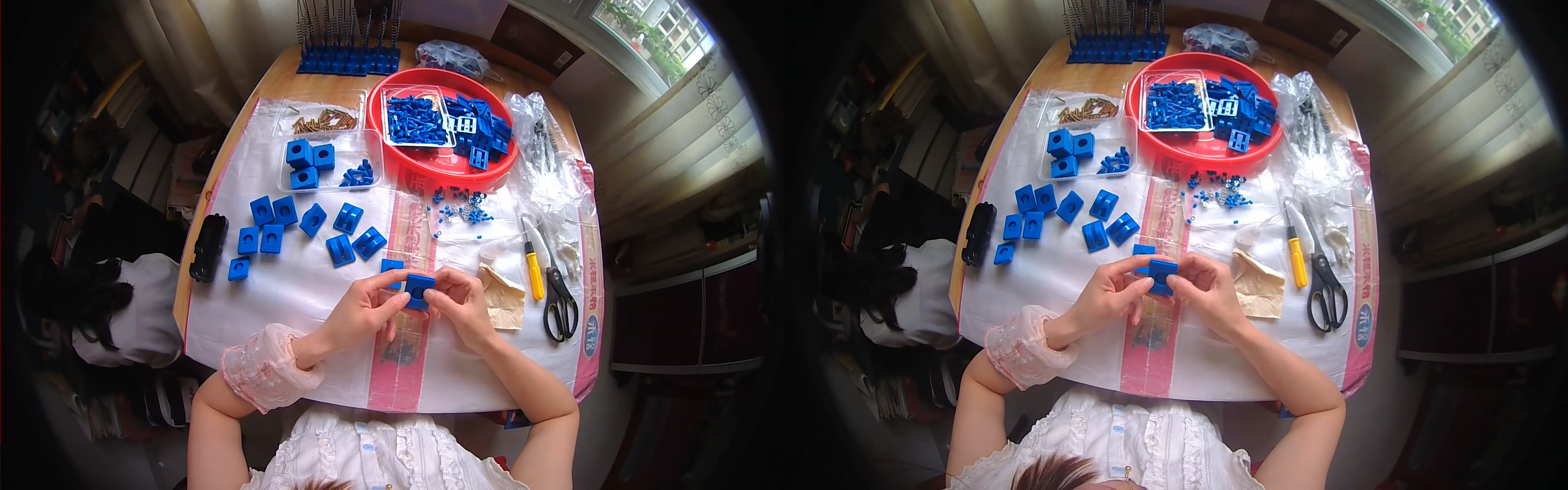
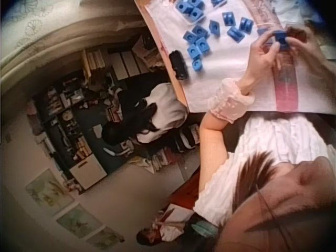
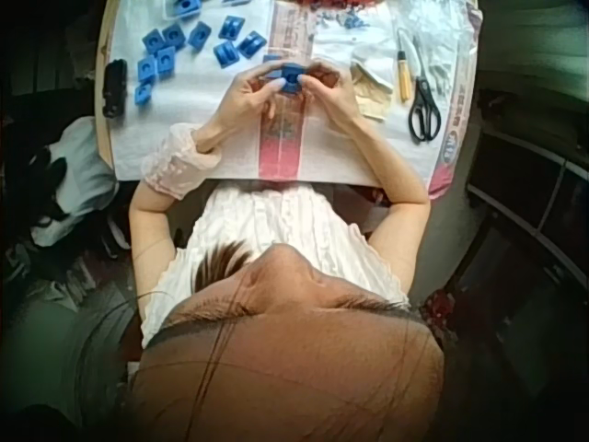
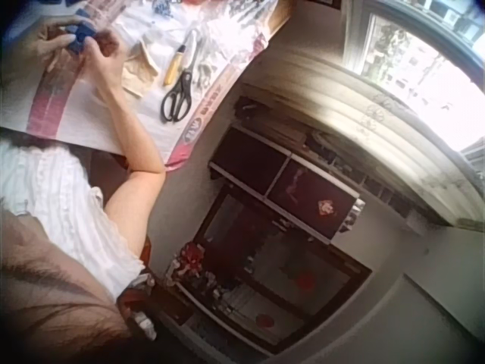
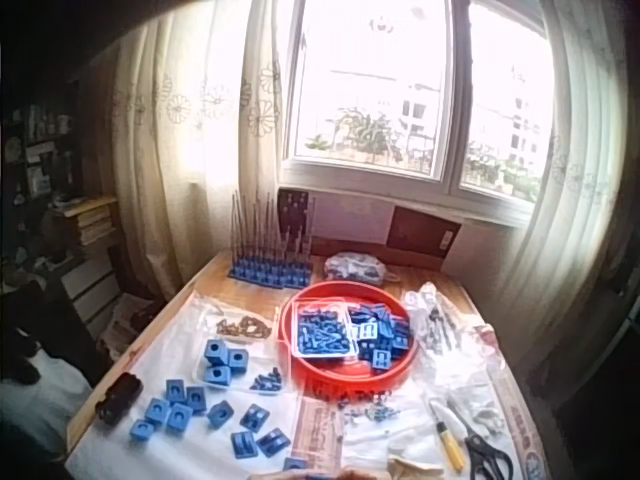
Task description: The user is assembling blue plastic blocks on a table.
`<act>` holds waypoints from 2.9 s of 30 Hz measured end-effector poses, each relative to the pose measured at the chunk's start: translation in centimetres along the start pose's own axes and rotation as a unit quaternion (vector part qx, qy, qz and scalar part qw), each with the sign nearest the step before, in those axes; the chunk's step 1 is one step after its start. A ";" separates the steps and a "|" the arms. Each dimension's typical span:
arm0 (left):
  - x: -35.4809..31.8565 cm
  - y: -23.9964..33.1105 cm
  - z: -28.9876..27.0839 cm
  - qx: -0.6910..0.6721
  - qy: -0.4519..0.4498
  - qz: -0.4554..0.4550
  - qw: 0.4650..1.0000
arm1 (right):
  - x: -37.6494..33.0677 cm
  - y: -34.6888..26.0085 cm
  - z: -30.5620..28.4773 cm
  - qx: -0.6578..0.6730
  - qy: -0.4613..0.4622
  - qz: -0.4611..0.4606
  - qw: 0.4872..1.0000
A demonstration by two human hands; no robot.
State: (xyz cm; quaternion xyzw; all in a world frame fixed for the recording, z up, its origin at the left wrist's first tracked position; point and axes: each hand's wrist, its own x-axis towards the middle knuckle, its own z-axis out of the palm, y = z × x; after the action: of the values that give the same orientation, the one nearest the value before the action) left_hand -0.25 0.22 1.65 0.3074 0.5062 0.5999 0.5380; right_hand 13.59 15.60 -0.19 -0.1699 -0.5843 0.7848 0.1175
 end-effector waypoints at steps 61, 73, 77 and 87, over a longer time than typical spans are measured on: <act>0.0 -0.3 0.3 -0.006 0.027 -0.015 1.000 | -0.5 0.0 0.3 -0.058 0.009 -0.011 0.998; 0.0 -0.2 0.2 -0.016 0.033 -0.004 0.999 | -0.6 0.3 0.3 -0.041 -0.005 -0.021 0.999; 0.0 -0.4 -0.1 -0.006 0.036 -0.004 0.999 | -0.6 0.1 0.5 -0.032 -0.024 -0.026 0.999; 0.1 -0.5 0.3 0.007 0.061 0.006 0.998 | -0.6 0.1 0.5 -0.033 -0.025 -0.022 0.999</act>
State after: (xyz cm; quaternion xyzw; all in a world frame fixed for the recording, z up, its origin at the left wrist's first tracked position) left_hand 0.11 0.35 1.27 0.2771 0.5406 0.6170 0.5003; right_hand 13.94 14.90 -0.07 -0.1413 -0.6165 0.7661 0.1144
